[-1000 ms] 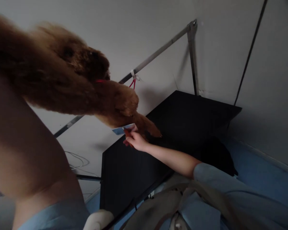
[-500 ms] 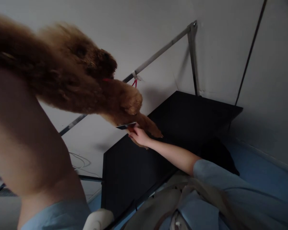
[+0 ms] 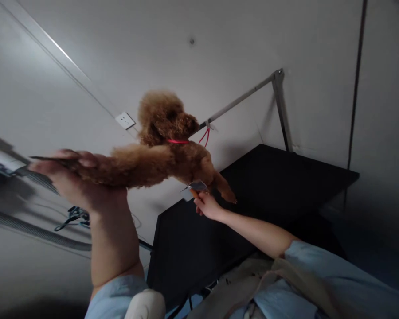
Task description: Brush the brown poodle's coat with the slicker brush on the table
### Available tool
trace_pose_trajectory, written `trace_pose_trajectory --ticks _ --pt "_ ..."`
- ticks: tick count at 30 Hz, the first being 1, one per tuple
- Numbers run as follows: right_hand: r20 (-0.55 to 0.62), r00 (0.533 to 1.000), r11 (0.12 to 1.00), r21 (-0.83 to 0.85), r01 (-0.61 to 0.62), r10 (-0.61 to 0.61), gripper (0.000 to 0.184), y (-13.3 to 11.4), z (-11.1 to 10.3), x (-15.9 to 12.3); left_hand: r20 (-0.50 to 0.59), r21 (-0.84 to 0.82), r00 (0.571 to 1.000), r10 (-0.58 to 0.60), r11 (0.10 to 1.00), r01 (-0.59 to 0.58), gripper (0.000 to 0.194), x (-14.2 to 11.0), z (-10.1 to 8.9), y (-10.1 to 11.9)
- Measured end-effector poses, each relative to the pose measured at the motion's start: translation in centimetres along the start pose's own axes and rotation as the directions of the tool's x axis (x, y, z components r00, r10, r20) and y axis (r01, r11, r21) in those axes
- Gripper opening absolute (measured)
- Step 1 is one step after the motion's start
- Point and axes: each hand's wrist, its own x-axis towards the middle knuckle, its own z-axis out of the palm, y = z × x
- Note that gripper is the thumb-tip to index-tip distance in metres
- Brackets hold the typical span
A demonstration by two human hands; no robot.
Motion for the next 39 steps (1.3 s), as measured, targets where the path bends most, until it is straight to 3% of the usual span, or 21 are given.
trace_pose_trajectory --ticks 2,4,7,10,15,19,22,25,27,32,35,39 --pt "0.040 0.983 0.978 -0.103 0.182 -0.179 0.023 -2.3 -0.5 -0.2 0.052 -0.018 0.997 0.062 0.998 -0.061 0.052 -1.3 -1.1 0.7" --pt "0.023 0.958 0.926 -0.250 0.283 -0.287 0.024 -4.2 -1.7 0.3 0.085 -0.008 0.994 0.074 0.997 -0.074 0.049 -2.1 -2.0 1.5" --pt "-0.066 0.980 0.871 -0.473 0.134 -0.186 0.030 -5.4 -3.6 0.5 0.050 0.019 0.995 0.090 0.996 -0.091 0.048 -2.8 -3.1 2.9" --pt "-0.063 0.997 0.818 -0.576 -0.005 -0.039 0.034 -5.5 -4.1 -0.9 0.070 0.007 0.989 0.130 0.991 -0.131 0.048 -3.4 -3.7 4.1" --pt "0.035 0.984 0.820 -0.547 0.167 -0.177 0.037 -7.4 -1.8 -2.4 0.130 -0.026 0.977 0.172 0.985 -0.170 0.045 -3.8 -3.4 5.7" --pt "-0.024 0.998 0.842 -0.538 0.032 -0.053 0.038 -6.7 -1.5 -3.0 0.094 -0.025 0.982 0.162 0.987 -0.161 0.041 -3.0 -3.4 6.6" --pt "0.024 0.999 0.846 -0.532 -0.017 0.035 0.042 -6.3 -1.7 -4.2 0.092 -0.001 0.986 0.138 0.990 -0.138 0.042 -3.1 -3.1 6.8" --pt "0.097 0.990 0.855 -0.501 0.133 -0.098 0.038 -7.7 -1.2 -4.3 0.165 -0.037 0.973 0.159 0.987 -0.155 0.042 -4.1 -2.5 6.8" --pt "0.077 0.979 0.843 -0.500 0.200 -0.187 0.035 -8.5 -0.7 -3.9 0.210 -0.071 0.961 0.182 0.983 -0.171 0.040 -4.4 -2.3 6.7" --pt "0.073 0.997 0.848 -0.530 0.025 0.016 0.041 -7.7 0.4 -3.8 0.134 -0.114 0.976 0.169 0.981 -0.155 0.041 -3.7 -2.8 6.3" --pt "0.115 0.993 0.846 -0.526 0.086 -0.029 0.042 -8.1 0.7 -3.9 0.167 -0.086 0.967 0.191 0.980 -0.179 0.041 -3.6 -2.6 6.2" --pt "0.024 0.994 0.809 -0.580 0.098 -0.103 0.043 -9.1 0.5 -3.5 0.212 -0.014 0.959 0.188 0.982 -0.189 0.043 -3.9 -1.5 6.2"
